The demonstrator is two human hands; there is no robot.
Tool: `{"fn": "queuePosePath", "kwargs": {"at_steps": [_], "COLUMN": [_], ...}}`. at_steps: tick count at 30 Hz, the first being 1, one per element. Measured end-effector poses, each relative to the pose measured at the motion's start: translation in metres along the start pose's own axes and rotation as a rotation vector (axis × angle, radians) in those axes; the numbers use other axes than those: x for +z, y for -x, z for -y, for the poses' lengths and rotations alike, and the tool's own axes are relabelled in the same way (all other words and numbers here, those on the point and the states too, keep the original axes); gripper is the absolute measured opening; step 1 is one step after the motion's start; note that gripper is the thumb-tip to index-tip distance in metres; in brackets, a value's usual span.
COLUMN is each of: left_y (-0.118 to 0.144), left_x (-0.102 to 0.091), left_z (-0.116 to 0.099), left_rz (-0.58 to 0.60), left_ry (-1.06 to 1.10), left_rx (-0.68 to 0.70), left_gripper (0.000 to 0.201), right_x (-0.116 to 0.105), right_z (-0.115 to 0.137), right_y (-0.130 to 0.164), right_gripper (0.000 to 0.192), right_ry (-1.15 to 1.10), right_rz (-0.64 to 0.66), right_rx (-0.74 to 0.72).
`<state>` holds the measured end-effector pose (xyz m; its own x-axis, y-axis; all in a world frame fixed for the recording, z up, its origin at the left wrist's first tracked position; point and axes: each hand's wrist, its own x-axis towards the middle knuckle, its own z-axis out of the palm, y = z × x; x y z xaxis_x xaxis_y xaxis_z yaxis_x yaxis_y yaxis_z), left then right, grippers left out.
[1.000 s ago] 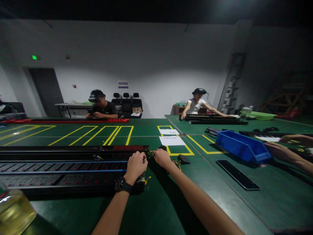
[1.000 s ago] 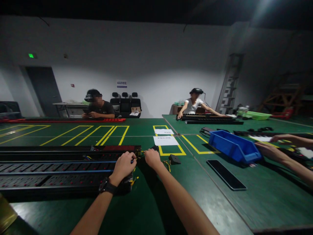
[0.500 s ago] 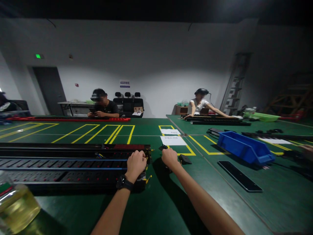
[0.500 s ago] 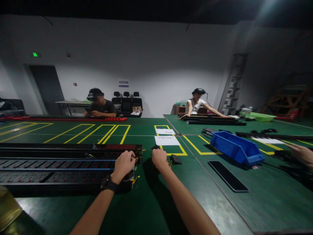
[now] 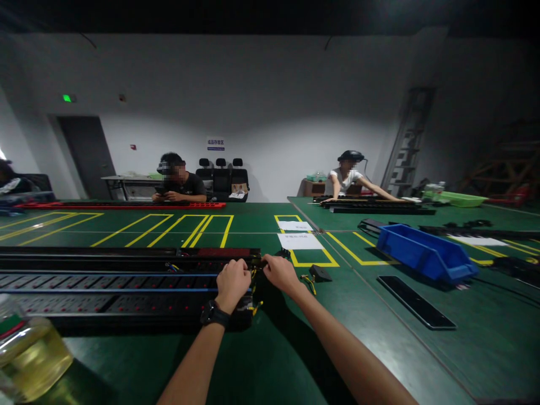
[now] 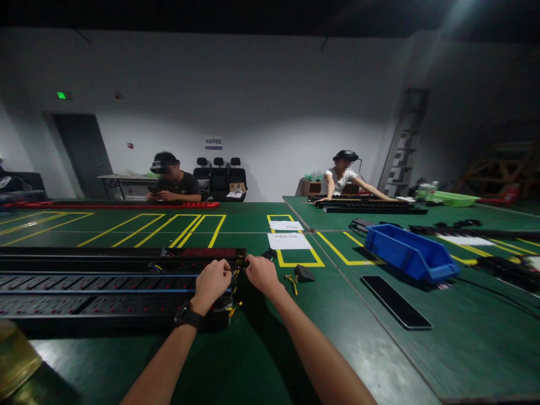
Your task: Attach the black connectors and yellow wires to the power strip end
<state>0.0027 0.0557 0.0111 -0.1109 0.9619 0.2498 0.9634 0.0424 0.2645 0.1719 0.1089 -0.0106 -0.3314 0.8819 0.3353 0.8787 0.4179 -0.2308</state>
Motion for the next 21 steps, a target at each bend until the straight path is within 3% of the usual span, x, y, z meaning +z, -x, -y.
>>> {"fn": "queuePosePath", "kwargs": {"at_steps": [6,9,15,21], "left_y": [0.001,0.001,0.000,-0.001], "left_x": [-0.004,-0.004,-0.001,0.001], "left_z": [-0.002,-0.003,-0.001,-0.001], "left_rz": [0.030,0.028,0.008,-0.002], "left_ry": [0.026,0.028,0.028,0.011], "left_rx": [-0.040,-0.033,-0.034,-0.045], "left_gripper": [0.020,0.020,0.021,0.020], "right_x": [0.002,0.006,0.014,0.005], "right_z": [-0.089,-0.122,-0.133,-0.133], "right_y": [-0.007,-0.008,-0.005,0.000], "right_gripper": [0.040,0.040,0.033,0.035], "right_ry": [-0.334,-0.443,-0.416,-0.241], "right_rz": [-0.141,-0.222,-0.205,-0.144], "right_rx": [0.155,0.209,0.127,0.264]}}
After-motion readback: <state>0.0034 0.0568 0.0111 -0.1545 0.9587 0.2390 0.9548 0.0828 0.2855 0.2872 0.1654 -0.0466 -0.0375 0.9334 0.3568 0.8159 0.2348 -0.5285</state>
